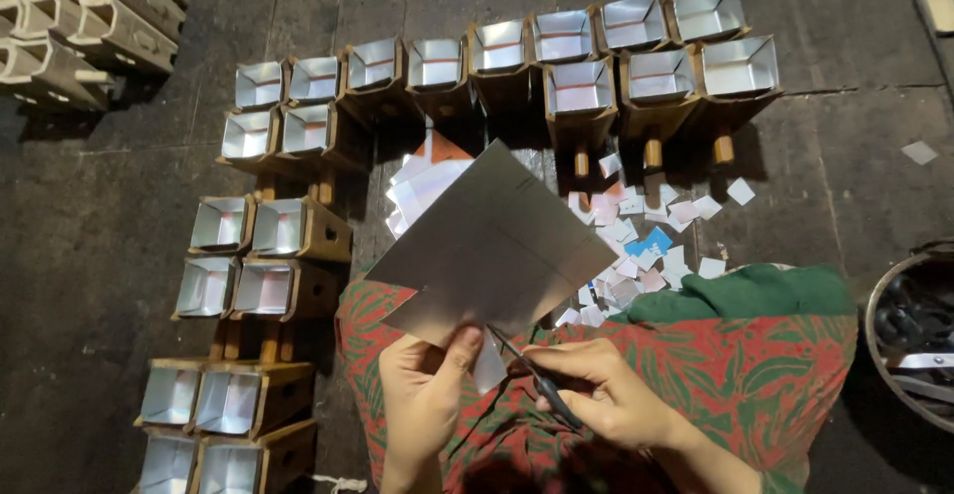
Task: The person cuts several thin metal sheets with scissors, marking them with a pen and then cutting along the lines.
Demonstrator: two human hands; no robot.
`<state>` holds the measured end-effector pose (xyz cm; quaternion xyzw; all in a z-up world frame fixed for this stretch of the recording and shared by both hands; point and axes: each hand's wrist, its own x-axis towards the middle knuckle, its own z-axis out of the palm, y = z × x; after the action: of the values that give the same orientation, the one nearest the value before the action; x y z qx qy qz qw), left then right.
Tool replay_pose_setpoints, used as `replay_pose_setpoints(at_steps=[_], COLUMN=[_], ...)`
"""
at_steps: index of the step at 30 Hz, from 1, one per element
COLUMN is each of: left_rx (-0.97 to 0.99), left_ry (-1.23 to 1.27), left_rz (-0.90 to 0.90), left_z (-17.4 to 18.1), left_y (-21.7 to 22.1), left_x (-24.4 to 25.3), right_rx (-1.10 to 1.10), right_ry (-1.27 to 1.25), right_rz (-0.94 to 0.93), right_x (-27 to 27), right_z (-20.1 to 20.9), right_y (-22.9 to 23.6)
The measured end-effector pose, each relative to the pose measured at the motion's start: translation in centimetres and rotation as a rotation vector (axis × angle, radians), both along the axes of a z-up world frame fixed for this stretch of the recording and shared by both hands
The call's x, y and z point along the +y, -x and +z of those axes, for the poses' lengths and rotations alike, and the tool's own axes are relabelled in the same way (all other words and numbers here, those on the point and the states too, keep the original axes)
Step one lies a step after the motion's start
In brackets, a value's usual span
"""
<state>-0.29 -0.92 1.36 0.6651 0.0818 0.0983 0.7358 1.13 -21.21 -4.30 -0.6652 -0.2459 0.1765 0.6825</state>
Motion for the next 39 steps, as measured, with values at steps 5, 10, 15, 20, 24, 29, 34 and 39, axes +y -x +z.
replay_pose_setpoints(at_steps=[5, 10, 15, 20, 24, 29, 34, 39], left_rx=[0.124, 0.178, 0.172, 0.173, 0.136, 0.07, -0.046, -0.042], left_ry=[0.033, -0.007, 0.006, 0.082, 0.296, 0.27, 0.241, 0.33], left_rz=[0.127, 0.365, 0.396, 0.409, 0.458, 0.371, 0.275, 0.34], left_z=[-2.4, -3.8, -3.6, -2.7, -2.7, -3.5, -4.0, -5.4], left_y=[-0.6, -1.4, -1.8, -2.0, -2.2, -1.9, -1.5, -1.2], left_x=[0.4, 0.4, 0.1, -0.2, 0.1, 0.7, 1.3, 2.0], right_rx=[0.045, 0.033, 0.073, 0.05, 0.037, 0.018, 0.062, 0.196], right_ry=[0.015, 0.04, 0.16, 0.134, -0.11, -0.321, -0.242, -0.168], right_rz=[-0.002, -0.017, 0.045, 0.052, -0.126, -0.188, -0.141, -0.13], right_x=[0.9, -0.1, 0.0, -0.4, -1.6, -2.4, -2.1, -1.6], right_z=[-0.4, -0.1, 1.3, 0.9, -1.7, -2.1, -1.3, -1.6], right_y=[-0.3, -0.8, -0.8, -1.5, -1.7, -2.1, -2.2, -1.7])
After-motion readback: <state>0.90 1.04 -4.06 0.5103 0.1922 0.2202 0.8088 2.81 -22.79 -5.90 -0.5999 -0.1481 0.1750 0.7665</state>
